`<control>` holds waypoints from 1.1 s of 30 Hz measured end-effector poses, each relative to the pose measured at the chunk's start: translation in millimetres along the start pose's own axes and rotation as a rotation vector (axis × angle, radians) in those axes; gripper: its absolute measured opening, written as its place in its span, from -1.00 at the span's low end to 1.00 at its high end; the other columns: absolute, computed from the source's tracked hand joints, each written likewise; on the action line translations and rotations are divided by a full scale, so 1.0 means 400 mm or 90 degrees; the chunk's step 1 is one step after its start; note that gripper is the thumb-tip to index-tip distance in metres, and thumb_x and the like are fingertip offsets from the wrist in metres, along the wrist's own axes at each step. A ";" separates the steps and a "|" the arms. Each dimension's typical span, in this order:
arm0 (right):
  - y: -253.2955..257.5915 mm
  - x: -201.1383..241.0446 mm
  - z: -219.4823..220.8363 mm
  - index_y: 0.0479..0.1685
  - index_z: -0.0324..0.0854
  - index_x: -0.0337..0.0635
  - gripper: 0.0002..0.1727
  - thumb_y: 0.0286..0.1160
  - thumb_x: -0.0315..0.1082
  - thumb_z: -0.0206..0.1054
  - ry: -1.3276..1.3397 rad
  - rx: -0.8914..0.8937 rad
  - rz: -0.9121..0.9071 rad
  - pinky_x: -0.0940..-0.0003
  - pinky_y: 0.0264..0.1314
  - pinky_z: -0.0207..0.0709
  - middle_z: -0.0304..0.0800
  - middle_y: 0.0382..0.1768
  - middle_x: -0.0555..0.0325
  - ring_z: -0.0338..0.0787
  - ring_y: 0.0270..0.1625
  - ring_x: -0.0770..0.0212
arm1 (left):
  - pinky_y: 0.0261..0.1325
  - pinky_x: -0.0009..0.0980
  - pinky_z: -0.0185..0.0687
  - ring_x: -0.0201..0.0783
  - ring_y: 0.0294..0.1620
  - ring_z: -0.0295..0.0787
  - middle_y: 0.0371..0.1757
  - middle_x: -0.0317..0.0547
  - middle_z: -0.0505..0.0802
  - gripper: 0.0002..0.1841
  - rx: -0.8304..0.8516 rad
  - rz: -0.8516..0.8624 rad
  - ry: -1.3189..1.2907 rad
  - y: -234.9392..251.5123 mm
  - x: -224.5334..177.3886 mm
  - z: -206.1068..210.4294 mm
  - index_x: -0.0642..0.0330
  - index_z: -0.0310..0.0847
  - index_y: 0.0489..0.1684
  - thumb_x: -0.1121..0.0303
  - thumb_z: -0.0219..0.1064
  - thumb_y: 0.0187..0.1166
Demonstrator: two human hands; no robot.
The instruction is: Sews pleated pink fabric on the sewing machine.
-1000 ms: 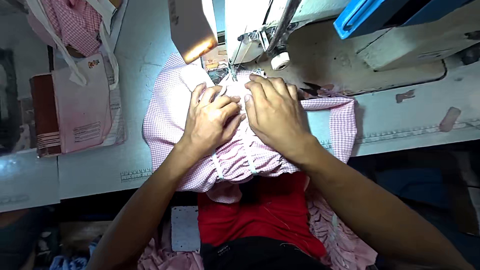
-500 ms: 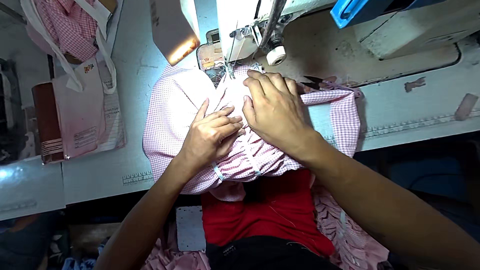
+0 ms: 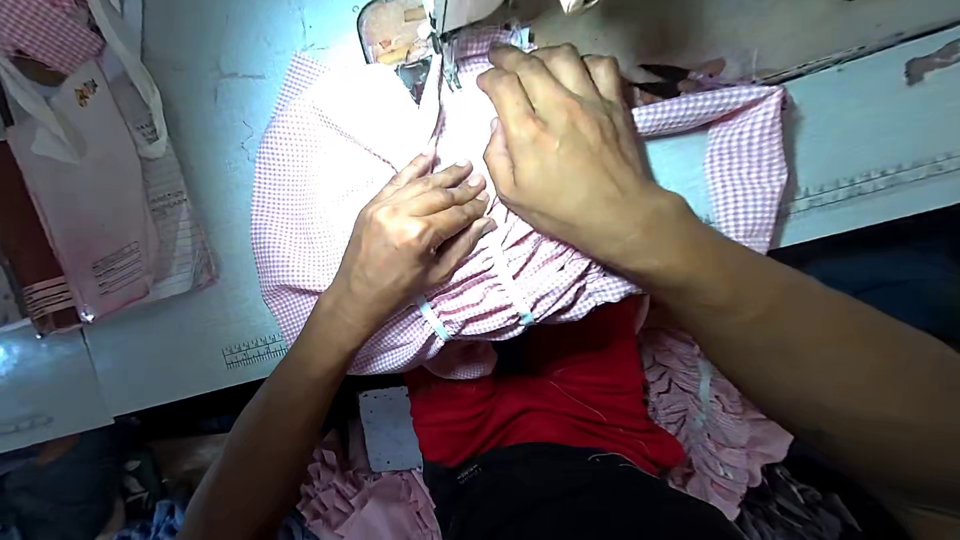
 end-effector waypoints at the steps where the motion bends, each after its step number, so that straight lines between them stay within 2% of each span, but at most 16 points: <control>1: 0.003 -0.001 -0.001 0.58 0.47 -0.21 -0.45 0.76 -0.22 -0.18 -0.001 -0.001 0.001 -0.22 0.53 0.23 0.45 0.70 -0.07 0.43 0.68 -0.17 | 0.74 -0.07 0.41 -0.09 0.47 0.76 0.24 -0.06 0.92 -0.75 -0.002 0.010 -0.007 0.001 -0.002 -0.001 0.17 0.91 0.07 0.29 0.35 0.69; 4: 0.011 -0.007 -0.002 0.57 0.49 -0.21 -0.46 0.75 -0.27 -0.17 -0.005 -0.011 0.002 -0.22 0.54 0.22 0.47 0.68 -0.08 0.44 0.68 -0.17 | 0.68 -0.12 0.51 -0.08 0.44 0.79 0.22 -0.03 0.93 -0.76 -0.004 0.027 -0.023 0.004 -0.005 -0.001 0.19 0.91 0.05 0.32 0.35 0.68; 8: 0.016 -0.012 -0.020 0.46 0.56 -0.14 -0.55 0.72 -0.40 -0.08 -0.001 -0.079 -0.023 -0.19 0.50 0.28 0.61 0.56 -0.04 0.57 0.56 -0.16 | 0.66 -0.14 0.53 -0.08 0.44 0.78 0.23 -0.02 0.92 -0.71 0.000 0.035 -0.018 0.012 -0.004 0.000 0.20 0.91 0.06 0.20 0.39 0.67; 11: 0.011 -0.004 -0.040 0.14 0.68 -0.13 -0.68 0.68 -0.46 0.01 0.003 -0.128 -0.054 -0.15 0.36 0.33 0.75 0.24 -0.07 0.63 0.37 -0.19 | 0.65 -0.14 0.55 -0.08 0.44 0.79 0.22 -0.02 0.93 -0.68 -0.004 0.031 -0.012 0.018 -0.005 0.000 0.19 0.92 0.03 0.13 0.44 0.62; 13: 0.008 -0.008 -0.043 0.03 0.72 -0.14 -0.70 0.71 -0.41 0.01 -0.010 -0.140 -0.052 -0.14 0.34 0.33 0.77 0.10 -0.07 0.64 0.31 -0.20 | 0.64 -0.16 0.55 -0.10 0.44 0.78 0.22 -0.04 0.93 -0.70 0.001 0.021 -0.006 0.022 -0.011 0.001 0.18 0.92 0.01 0.16 0.41 0.64; 15: 0.004 -0.016 -0.044 0.07 0.74 -0.11 -0.63 0.74 -0.28 -0.03 -0.025 -0.135 -0.037 -0.19 0.40 0.28 0.78 0.13 -0.05 0.62 0.35 -0.20 | 0.64 -0.18 0.55 -0.11 0.44 0.78 0.23 -0.05 0.92 -0.71 0.002 0.013 0.007 0.022 -0.016 0.000 0.18 0.92 0.02 0.19 0.37 0.67; 18: -0.001 -0.024 -0.044 0.27 0.73 -0.04 -0.52 0.67 -0.04 0.00 -0.033 -0.099 -0.021 -0.31 0.49 0.19 0.72 0.34 -0.03 0.55 0.48 -0.24 | 0.64 -0.17 0.55 -0.12 0.44 0.78 0.24 -0.05 0.92 -0.67 0.002 -0.002 0.024 0.019 -0.022 0.003 0.16 0.91 0.04 0.12 0.37 0.67; 20: -0.005 -0.027 -0.048 0.37 0.68 0.00 -0.55 0.66 -0.12 0.06 -0.012 -0.101 -0.037 -0.27 0.48 0.23 0.68 0.44 0.00 0.53 0.51 -0.21 | 0.66 -0.16 0.52 -0.12 0.48 0.75 0.27 -0.06 0.91 -0.60 0.013 -0.022 0.040 0.015 -0.026 0.008 0.16 0.90 0.08 0.02 0.40 0.63; 21: -0.006 -0.026 -0.052 0.33 0.69 0.00 -0.60 0.68 -0.20 0.06 0.004 -0.112 -0.055 -0.24 0.46 0.27 0.70 0.41 0.01 0.56 0.49 -0.20 | 0.66 -0.17 0.53 -0.13 0.48 0.75 0.27 -0.05 0.91 -0.59 0.013 -0.028 0.047 0.014 -0.029 0.010 0.17 0.90 0.08 0.00 0.40 0.62; 23: -0.008 -0.022 -0.052 0.10 0.74 -0.02 -0.68 0.68 -0.31 0.05 0.033 -0.122 -0.087 -0.18 0.40 0.28 0.78 0.20 0.04 0.61 0.37 -0.15 | 0.65 -0.18 0.53 -0.13 0.48 0.75 0.27 -0.05 0.91 -0.59 0.009 -0.037 0.055 0.013 -0.034 0.011 0.18 0.90 0.08 0.01 0.39 0.63; 25: -0.009 -0.027 -0.048 0.10 0.76 -0.01 -0.64 0.70 -0.21 0.02 0.018 -0.100 -0.070 -0.16 0.42 0.26 0.80 0.18 0.09 0.63 0.35 -0.11 | 0.66 -0.18 0.53 -0.14 0.48 0.75 0.27 -0.06 0.90 -0.61 0.013 -0.049 0.059 0.014 -0.038 0.011 0.18 0.90 0.07 0.04 0.36 0.66; 27: -0.009 -0.028 -0.047 0.22 0.75 0.02 -0.55 0.67 -0.02 0.03 0.002 -0.072 -0.050 -0.22 0.46 0.21 0.75 0.32 0.07 0.57 0.44 -0.15 | 0.66 -0.18 0.52 -0.14 0.49 0.74 0.29 -0.05 0.90 -0.59 0.019 -0.059 0.070 0.013 -0.043 0.011 0.17 0.90 0.06 0.02 0.36 0.65; 29: -0.011 -0.024 -0.051 0.32 0.71 0.02 -0.57 0.68 -0.08 0.06 0.002 -0.067 -0.056 -0.28 0.49 0.22 0.66 0.46 0.02 0.51 0.53 -0.21 | 0.67 -0.17 0.51 -0.13 0.51 0.73 0.31 -0.03 0.88 -0.52 0.025 -0.062 0.082 0.012 -0.047 0.015 0.17 0.88 0.12 -0.08 0.37 0.62; 30: -0.012 -0.023 -0.056 0.29 0.71 0.01 -0.61 0.69 -0.18 0.06 0.005 -0.080 -0.066 -0.27 0.47 0.26 0.68 0.43 0.02 0.53 0.52 -0.22 | 0.67 -0.16 0.50 -0.13 0.52 0.72 0.33 -0.03 0.88 -0.48 0.028 -0.065 0.089 0.012 -0.048 0.017 0.17 0.87 0.16 -0.12 0.37 0.60; 31: -0.013 -0.022 -0.060 0.18 0.73 -0.02 -0.67 0.69 -0.27 0.06 0.011 -0.098 -0.080 -0.24 0.39 0.29 0.74 0.31 0.01 0.58 0.44 -0.21 | 0.67 -0.15 0.50 -0.12 0.52 0.71 0.33 -0.02 0.87 -0.46 0.028 -0.065 0.095 0.012 -0.050 0.018 0.17 0.87 0.17 -0.14 0.37 0.59; 33: -0.011 -0.025 -0.056 0.04 0.75 -0.05 -0.69 0.70 -0.29 0.05 0.011 -0.097 -0.082 -0.20 0.32 0.28 0.79 0.12 0.04 0.64 0.30 -0.16 | 0.67 -0.16 0.50 -0.11 0.51 0.73 0.31 -0.02 0.88 -0.46 0.024 -0.064 0.105 0.013 -0.053 0.019 0.18 0.87 0.16 -0.13 0.37 0.59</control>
Point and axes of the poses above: each hand's wrist, its own y-axis towards the middle knuckle, its own z-axis out of the palm, x = y × z, the point moved 9 cm from there along y, towards the middle knuckle
